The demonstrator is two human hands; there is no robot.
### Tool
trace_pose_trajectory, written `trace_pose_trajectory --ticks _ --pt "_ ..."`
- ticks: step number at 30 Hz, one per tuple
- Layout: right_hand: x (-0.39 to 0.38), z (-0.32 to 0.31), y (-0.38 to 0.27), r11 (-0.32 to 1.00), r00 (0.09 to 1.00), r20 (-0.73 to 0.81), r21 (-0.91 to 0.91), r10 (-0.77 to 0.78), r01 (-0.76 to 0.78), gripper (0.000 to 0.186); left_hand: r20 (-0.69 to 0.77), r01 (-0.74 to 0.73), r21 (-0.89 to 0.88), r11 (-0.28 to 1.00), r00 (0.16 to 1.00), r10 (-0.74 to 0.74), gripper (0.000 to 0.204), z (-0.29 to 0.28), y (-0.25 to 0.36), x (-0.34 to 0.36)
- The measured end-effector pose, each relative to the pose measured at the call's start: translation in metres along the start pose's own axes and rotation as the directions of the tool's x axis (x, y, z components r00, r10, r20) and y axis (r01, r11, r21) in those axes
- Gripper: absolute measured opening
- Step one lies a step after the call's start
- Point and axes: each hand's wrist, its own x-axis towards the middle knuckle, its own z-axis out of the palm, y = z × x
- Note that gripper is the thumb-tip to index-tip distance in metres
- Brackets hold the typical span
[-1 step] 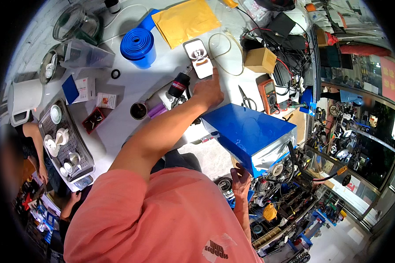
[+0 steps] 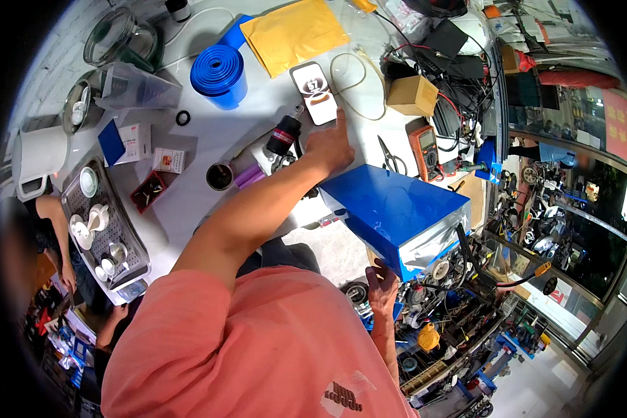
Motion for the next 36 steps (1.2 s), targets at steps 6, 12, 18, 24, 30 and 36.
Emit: trace_pose_trajectory --ticks 6,12,18,24,30,36 --pt "0.016 0.011 0.028 0.979 0.972 -0.137 0.046 -0.189 0.196 0.031 -0.042 -0.026 -0.071 0.997 0.999 0.023 0.103 -0.006 0.003 -0.045" --pt "0.027 -0.021 -0.011 0.972 0.974 0.008 -0.067 -0.226 0.226 0.069 -0.405 -0.289 -0.299 0.909 0.901 0.153 0.064 0.003 0.005 -0.110" --pt "0.052 -0.066 -0.033 0.924 0.919 -0.113 0.017 -0.377 0.382 0.073 -0.637 -0.666 -0.356 0.655 0.686 0.352 0.033 -0.042 0.056 -0.188" --pt "0.059 -0.116 -0.081 0.765 0.774 -0.154 0.125 -0.614 0.631 0.066 -0.772 -0.742 0.003 0.670 0.424 0.473 0.025 -0.053 0.108 -0.237" --pt "0.076 -0.137 -0.112 0.340 0.339 -0.188 0.026 -0.922 0.940 0.061 -0.810 -0.504 0.219 0.836 0.383 0.444 0.023 -0.018 0.144 -0.281" --pt "0.081 -0.142 -0.136 -0.009 -0.009 -0.002 -0.043 -1.000 0.999 0.028 -0.864 -0.292 0.265 0.919 0.351 0.360 0.040 0.022 0.164 -0.294"
